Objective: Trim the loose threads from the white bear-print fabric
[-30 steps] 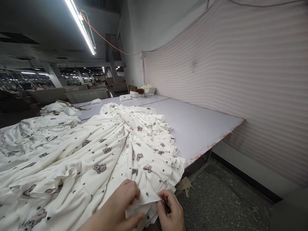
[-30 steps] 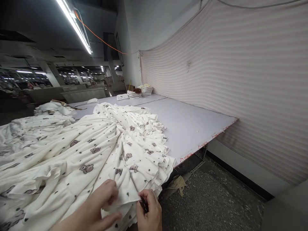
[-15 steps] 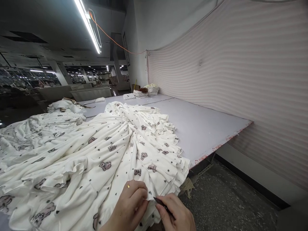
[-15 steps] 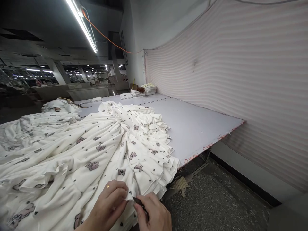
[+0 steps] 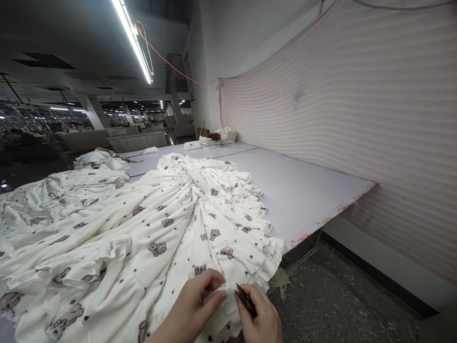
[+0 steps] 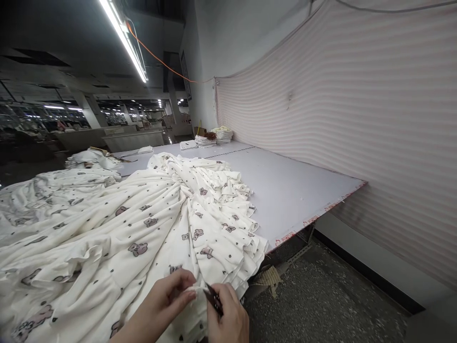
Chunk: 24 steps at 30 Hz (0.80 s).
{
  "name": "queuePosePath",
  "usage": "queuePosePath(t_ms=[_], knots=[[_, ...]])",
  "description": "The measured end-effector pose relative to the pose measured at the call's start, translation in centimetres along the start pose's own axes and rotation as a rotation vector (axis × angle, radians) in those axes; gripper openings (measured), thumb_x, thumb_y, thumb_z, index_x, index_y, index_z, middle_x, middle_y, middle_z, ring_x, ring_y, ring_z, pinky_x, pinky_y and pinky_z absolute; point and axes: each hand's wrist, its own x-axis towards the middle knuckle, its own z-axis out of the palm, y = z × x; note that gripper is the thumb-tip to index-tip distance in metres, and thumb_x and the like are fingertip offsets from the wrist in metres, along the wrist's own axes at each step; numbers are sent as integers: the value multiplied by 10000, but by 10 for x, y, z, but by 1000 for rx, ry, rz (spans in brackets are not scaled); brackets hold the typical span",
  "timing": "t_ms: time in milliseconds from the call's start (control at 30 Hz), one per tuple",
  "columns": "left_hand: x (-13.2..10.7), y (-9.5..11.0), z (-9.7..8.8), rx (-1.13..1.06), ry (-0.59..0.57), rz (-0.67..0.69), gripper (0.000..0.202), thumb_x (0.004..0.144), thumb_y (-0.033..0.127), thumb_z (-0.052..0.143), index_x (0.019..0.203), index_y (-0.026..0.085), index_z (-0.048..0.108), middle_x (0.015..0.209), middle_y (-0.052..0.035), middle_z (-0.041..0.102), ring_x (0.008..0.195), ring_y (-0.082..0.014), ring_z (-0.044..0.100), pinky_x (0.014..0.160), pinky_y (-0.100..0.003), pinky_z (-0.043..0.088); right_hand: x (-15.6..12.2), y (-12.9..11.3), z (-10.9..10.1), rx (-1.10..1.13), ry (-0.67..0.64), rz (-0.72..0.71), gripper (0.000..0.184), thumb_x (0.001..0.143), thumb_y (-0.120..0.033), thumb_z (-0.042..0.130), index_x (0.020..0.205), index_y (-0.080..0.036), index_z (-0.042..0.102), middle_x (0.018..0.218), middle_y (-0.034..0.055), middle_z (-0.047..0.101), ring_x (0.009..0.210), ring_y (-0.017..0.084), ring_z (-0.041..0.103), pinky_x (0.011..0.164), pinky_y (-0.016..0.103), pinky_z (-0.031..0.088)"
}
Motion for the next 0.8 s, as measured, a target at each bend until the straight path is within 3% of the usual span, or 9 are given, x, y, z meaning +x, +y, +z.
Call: queuePosePath(t_ms=[67,133,333,400,533,633,700,800], knots=[[1,3,-3,-225,-71,-191,214,871,395,534,891,186,577,686,30,489,661,-140,439,606,-240,340,8,0,3,25,4,61,144,869,-345,543,825,-232,619,751,18,654,712,192,643,642,234,479],[2,4,-4,-365,-69,-263,257,857,425,551,895,174,586,706,30,500,687,-136,435,633,-239,341,12,-3,5,93,4,91,127,860,-346,564,839,-227,604,743,10,657,695,184,645,629,224,481],[2,1,1,-467,-39,-249,277,858,452,546,901,181,586,784,5,577,796,-168,506,754,-275,394,4,-11,13,169,-27,-119,197,833,-342,601,1003,-262,660,874,20,678,771,181,658,679,211,484],[1,1,3,-461,-44,-254,279,845,456,559,922,189,586,796,0,591,817,-181,528,772,-284,409,4,-12,15,160,-34,-90,154,867,-329,542,917,-241,659,798,16,673,717,172,649,654,208,471],[3,3,5,-355,-66,-233,287,791,411,629,970,187,622,935,-36,642,936,-221,545,851,-302,402,13,-12,14,188,-43,87,252,900,-401,506,780,-207,612,651,-14,631,598,143,596,573,194,427],[6,3,6,-285,-42,-270,266,804,432,594,793,169,630,756,-5,596,785,-187,517,719,-272,399,17,-11,10,258,-61,153,296,871,-449,547,728,-195,597,602,-27,591,573,134,573,542,184,428],[7,1,7,-325,-7,-301,282,802,457,583,769,178,595,687,26,523,692,-152,461,632,-244,369,17,-10,5,320,-74,166,274,828,-462,603,797,-192,634,640,-20,617,604,142,602,563,182,458],[8,-3,10,-425,16,-302,280,805,474,575,781,197,546,682,44,477,664,-133,429,612,-228,359,14,-5,-1,325,-123,84,240,801,-419,641,928,-224,697,775,8,684,728,165,655,662,196,487]])
